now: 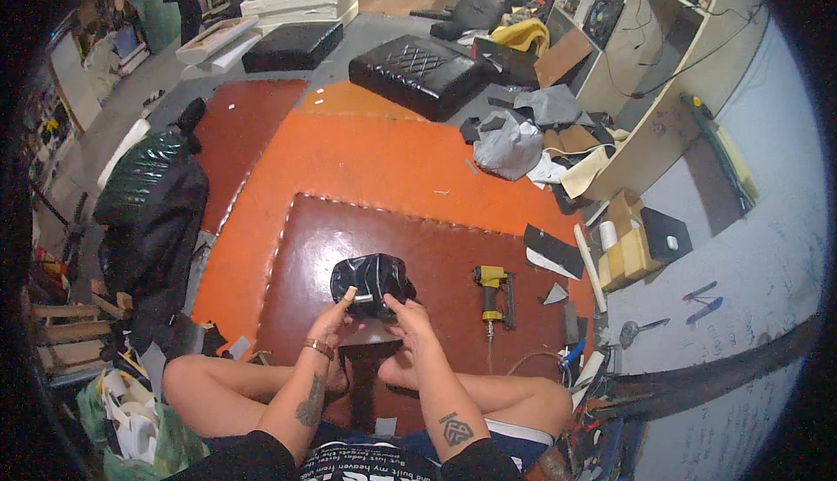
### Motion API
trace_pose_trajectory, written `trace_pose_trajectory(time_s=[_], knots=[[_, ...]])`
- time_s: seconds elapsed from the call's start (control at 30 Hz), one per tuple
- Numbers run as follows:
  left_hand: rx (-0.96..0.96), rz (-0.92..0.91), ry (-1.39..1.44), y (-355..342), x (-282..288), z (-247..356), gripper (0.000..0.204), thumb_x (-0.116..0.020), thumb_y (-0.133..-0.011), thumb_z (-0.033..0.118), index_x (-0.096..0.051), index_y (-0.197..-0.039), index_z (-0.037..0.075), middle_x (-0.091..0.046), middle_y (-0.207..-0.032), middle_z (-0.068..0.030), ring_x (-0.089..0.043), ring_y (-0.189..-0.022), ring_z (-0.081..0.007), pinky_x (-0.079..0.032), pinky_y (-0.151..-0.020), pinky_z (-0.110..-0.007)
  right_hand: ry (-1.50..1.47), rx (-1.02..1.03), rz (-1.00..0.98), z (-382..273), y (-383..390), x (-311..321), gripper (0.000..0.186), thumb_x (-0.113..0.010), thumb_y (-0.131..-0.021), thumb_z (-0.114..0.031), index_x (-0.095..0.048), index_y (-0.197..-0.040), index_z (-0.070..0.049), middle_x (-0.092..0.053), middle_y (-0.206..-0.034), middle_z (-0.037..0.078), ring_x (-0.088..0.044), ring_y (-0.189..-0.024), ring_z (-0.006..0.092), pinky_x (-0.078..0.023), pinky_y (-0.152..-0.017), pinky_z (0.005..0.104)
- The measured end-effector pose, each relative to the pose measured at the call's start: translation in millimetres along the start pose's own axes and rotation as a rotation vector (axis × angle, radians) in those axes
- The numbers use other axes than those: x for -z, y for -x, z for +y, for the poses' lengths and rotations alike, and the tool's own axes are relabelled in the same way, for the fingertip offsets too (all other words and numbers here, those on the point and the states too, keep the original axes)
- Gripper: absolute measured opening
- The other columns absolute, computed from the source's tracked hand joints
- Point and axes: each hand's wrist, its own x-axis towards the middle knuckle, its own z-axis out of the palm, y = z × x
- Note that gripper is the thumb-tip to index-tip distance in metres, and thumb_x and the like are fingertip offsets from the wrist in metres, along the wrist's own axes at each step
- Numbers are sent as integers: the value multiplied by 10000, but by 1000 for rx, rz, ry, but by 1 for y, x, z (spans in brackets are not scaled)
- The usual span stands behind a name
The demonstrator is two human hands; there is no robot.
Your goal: The person sits on the floor and works on a small black leather item, applying adhesive and pressing a white strip onto its edge. They repeatedly smooth and adjust the strip to ensure it adheres properly.
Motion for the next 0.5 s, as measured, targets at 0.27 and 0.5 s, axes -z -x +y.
trace_pose_trajectory(time_s=[0.27,0.5], knots=[[-292,-160,27,5,4,4,431,-878,-922,219,-673,-1264,56,-755,-1158,-74,-746,-1009,-214,-630,-857,-404,-31,-50,-203,-5,-8,2,353,-808,-968,-146,-696,-1295,-78,-739,-1242,68,-695,-1115,233,-560,-976,421],[-327,207,-548,4,0,-14,371,-862,-917,381,-785,-990,25,-790,-946,-120,-754,-795,-289,-585,-716,-427,721,197,39,29,-27,14,478,-770,-974,-443,-737,-1228,-38,-718,-1290,125,-731,-919,324,-575,-903,493]])
